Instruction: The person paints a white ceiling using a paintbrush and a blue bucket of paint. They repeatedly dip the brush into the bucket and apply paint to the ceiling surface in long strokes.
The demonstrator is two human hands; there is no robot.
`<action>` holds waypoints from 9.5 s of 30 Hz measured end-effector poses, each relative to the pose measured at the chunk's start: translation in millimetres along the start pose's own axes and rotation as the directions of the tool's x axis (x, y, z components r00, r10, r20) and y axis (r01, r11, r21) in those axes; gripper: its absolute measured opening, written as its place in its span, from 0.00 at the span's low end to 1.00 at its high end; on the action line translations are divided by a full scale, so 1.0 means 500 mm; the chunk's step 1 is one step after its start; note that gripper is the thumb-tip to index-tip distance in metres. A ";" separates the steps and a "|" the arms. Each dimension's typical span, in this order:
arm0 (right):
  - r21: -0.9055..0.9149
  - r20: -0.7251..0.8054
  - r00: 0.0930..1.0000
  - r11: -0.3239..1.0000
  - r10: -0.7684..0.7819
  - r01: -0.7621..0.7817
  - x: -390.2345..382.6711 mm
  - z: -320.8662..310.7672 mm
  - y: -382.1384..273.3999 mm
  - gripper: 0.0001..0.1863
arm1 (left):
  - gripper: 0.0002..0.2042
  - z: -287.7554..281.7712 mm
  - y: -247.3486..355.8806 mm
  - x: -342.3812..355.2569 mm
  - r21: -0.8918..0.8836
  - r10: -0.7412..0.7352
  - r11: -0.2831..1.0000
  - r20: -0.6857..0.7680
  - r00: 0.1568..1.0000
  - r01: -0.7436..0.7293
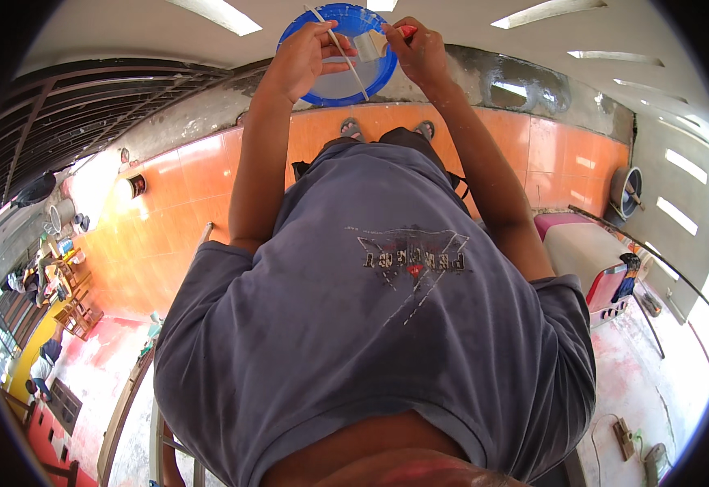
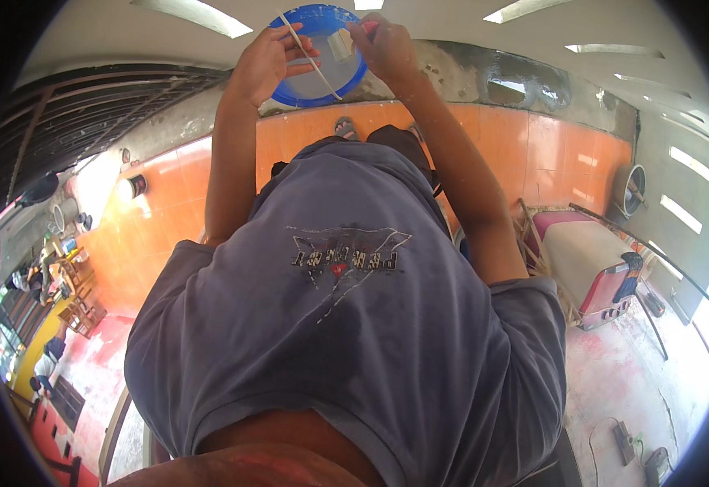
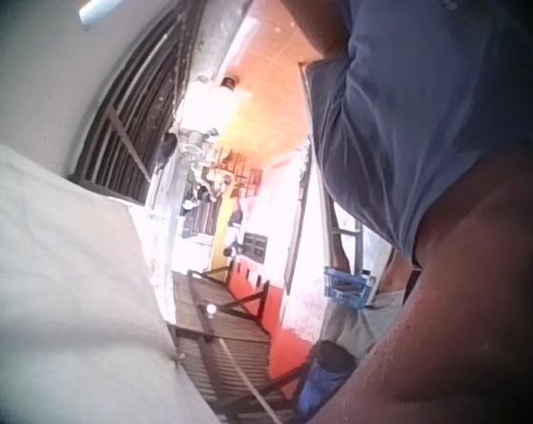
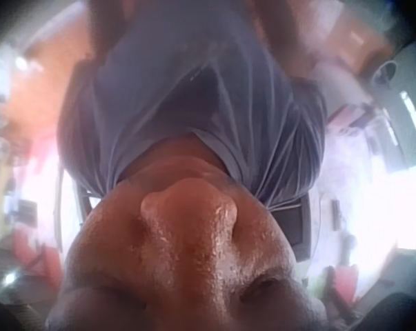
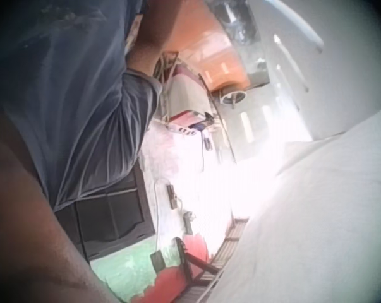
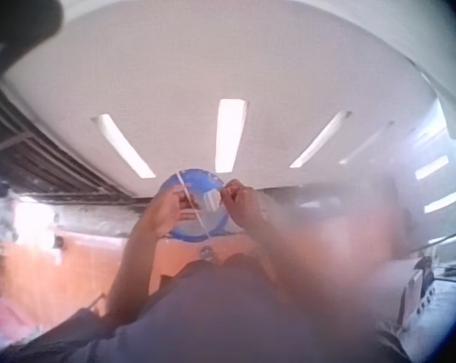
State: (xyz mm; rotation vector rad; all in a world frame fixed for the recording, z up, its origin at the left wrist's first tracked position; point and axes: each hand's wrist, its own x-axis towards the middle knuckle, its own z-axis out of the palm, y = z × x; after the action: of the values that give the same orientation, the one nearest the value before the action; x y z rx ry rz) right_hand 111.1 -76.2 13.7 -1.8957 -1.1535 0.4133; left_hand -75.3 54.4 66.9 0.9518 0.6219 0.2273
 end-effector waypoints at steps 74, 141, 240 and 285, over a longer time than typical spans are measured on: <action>0.873 0.227 0.759 -0.473 0.610 0.118 0.498 0.140 0.225 0.11 | 0.17 -0.185 -0.229 0.190 -0.016 -0.444 0.888 -0.295 0.846 0.460; 0.955 0.242 0.576 -0.296 0.781 0.000 0.550 0.186 0.309 0.19 | 0.18 -0.169 -0.286 0.150 -0.103 -0.542 0.839 -0.246 0.804 0.534; 0.976 -0.082 0.727 -0.094 0.682 0.198 0.436 0.054 0.194 0.14 | 0.18 -0.162 -0.334 0.167 -0.148 -0.540 0.842 -0.226 0.811 0.519; 0.650 -0.368 0.765 0.735 0.529 -0.196 0.377 0.273 0.480 0.13 | 0.18 -0.162 -0.334 0.177 -0.128 -0.549 0.836 -0.235 0.802 0.534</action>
State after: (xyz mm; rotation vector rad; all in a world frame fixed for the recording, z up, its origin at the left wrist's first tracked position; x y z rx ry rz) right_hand 254.8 100.6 -230.8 -1.5257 -0.1957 0.3658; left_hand -65.6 53.9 -138.6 0.6557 1.1050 -0.1482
